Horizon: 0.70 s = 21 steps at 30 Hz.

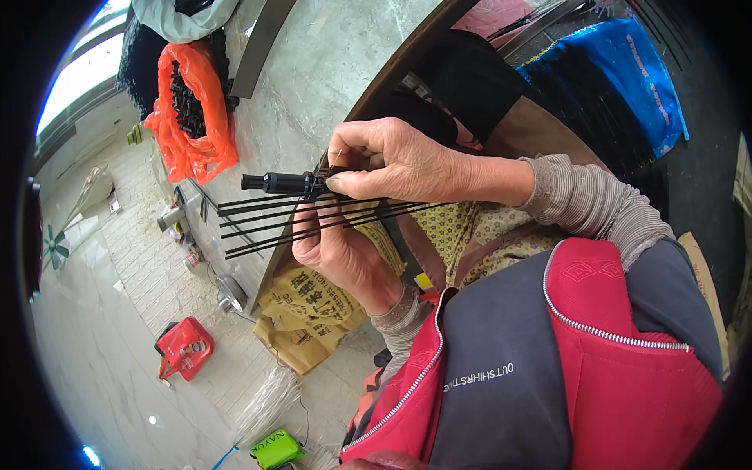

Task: Inserting thin plastic rods into a central hub component at a workbench.

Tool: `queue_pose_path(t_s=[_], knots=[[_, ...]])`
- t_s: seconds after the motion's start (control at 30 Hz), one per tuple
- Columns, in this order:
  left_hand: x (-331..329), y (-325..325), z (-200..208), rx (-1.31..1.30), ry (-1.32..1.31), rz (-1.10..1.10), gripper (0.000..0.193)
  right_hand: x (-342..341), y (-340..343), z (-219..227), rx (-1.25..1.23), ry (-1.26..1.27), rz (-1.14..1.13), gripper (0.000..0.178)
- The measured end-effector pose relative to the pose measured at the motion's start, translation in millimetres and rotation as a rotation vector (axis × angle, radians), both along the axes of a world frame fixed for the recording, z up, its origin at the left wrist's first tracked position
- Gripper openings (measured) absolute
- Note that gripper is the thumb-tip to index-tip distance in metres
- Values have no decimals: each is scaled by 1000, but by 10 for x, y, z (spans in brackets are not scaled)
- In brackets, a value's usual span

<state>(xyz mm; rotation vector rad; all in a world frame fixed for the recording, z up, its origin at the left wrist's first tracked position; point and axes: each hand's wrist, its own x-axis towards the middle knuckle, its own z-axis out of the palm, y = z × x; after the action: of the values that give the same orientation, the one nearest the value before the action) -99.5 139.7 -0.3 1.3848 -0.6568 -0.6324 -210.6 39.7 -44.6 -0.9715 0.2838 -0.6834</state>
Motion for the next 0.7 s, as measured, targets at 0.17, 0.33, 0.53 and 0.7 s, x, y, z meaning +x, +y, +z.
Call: queue_pose_path(t_s=[0.17, 0.33, 0.53, 0.7], knots=[[-19, 8, 6, -2, -23, 4, 19, 21, 22, 27, 25, -29, -29, 14], [-49, 7, 11, -5, -7, 3, 20, 29, 36, 17, -1, -75, -74, 18], [-116, 3, 30, -7, 1, 7, 23, 22, 59, 29, -10, -34, -68, 20], [-167, -33, 32, 3, -16, 45, 24, 37, 56, 19, 15, -86, -87, 20]])
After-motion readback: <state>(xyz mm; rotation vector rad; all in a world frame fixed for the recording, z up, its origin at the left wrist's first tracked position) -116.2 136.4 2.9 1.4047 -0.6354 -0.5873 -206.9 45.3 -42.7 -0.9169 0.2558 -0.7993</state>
